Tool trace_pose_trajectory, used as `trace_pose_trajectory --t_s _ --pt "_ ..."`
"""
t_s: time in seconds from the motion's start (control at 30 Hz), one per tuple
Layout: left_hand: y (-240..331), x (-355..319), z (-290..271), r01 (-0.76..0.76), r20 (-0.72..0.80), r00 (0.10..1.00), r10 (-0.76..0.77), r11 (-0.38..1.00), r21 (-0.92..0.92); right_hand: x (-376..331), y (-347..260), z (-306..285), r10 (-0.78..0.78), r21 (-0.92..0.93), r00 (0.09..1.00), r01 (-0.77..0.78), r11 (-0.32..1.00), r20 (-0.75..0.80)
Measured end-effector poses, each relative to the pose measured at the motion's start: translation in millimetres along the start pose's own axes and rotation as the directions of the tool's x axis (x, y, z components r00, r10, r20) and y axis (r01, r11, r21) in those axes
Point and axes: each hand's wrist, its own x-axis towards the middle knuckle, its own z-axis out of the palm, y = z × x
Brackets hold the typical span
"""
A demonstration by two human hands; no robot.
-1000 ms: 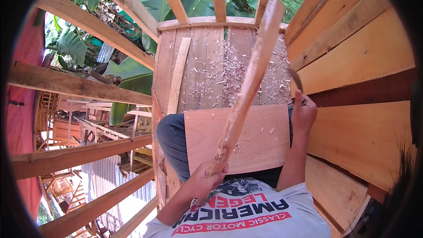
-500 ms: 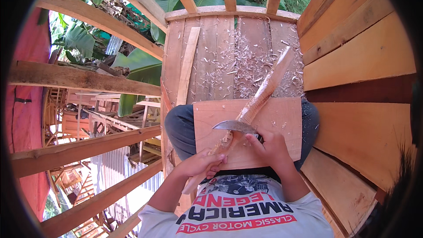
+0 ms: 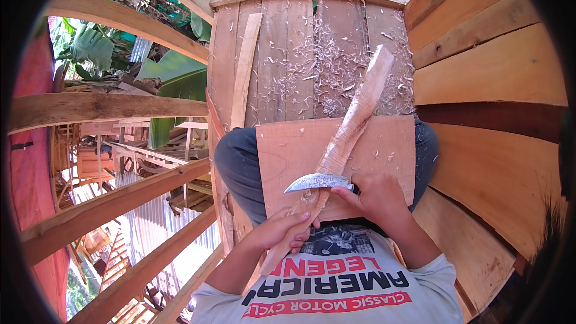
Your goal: The person sits cross-legged on a wooden platform and uses a curved knife to shave and shape a long piece of wood. They hold the wood in their left hand and repeatedly scrape the surface with the knife in their right hand, creating wood shavings that accumulate on the platform.
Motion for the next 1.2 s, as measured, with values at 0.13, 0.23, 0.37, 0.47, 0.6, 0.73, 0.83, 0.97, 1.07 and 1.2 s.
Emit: trace_pose_trajectory --t_s 0.13,0.23,0.37,0.47,0.6,0.73,0.83,0.97,1.07,1.2 --pt "-3.6 1.1 -0.6 -0.014 -0.005 1.0 0.014 1.0 0.019 -2.4 -0.4 5.9 0.075 -0.026 0.996 -0.076 0.997 -0.052" --pt "-5.4 2.6 5.6 -0.032 -0.025 0.999 0.032 0.999 0.018 4.1 5.9 4.1 0.091 -0.053 0.988 -0.099 0.994 -0.126" --pt "-6.7 3.3 5.9 -0.041 -0.028 0.999 0.041 0.999 0.006 3.6 11.9 7.6 0.036 -0.122 0.988 -0.055 0.991 -0.151" --pt "-16.0 -0.4 5.8 -0.05 -0.03 0.998 0.052 0.998 0.038 20.2 33.2 -11.4 0.294 -0.223 0.915 -0.359 0.906 -0.277" --pt "-22.4 -5.9 4.7 -0.058 -0.065 0.996 0.058 0.998 -0.002 24.0 59.9 -50.5 0.333 -0.008 0.874 -0.359 0.933 -0.355" --pt "-12.3 -0.1 6.9 -0.068 -0.068 0.995 0.068 0.998 0.006 4.8 19.0 -27.0 0.133 -0.066 0.987 -0.139 0.988 -0.088" --pt "-14.2 -2.8 6.9 -0.077 -0.075 0.994 0.077 0.997 0.003 -4.0 3.8 -2.2 0.073 -0.051 0.997 -0.074 0.996 -0.024" --pt "-15.9 -3.3 5.6 -0.091 -0.071 0.993 0.091 0.996 0.002 3.0 10.9 1.0 0.072 -0.084 0.994 -0.079 0.993 -0.088" --pt "-15.9 0.0 7.3 -0.08 -0.093 0.993 0.078 0.997 -0.018 2.4 15.0 1.7 0.055 -0.097 0.99 -0.068 0.993 -0.129" --pt "-18.0 -2.6 10.8 -0.047 -0.103 0.994 0.046 0.999 -0.001 12.7 39.6 -3.4 0.265 -0.17 0.896 -0.341 0.924 -0.356"
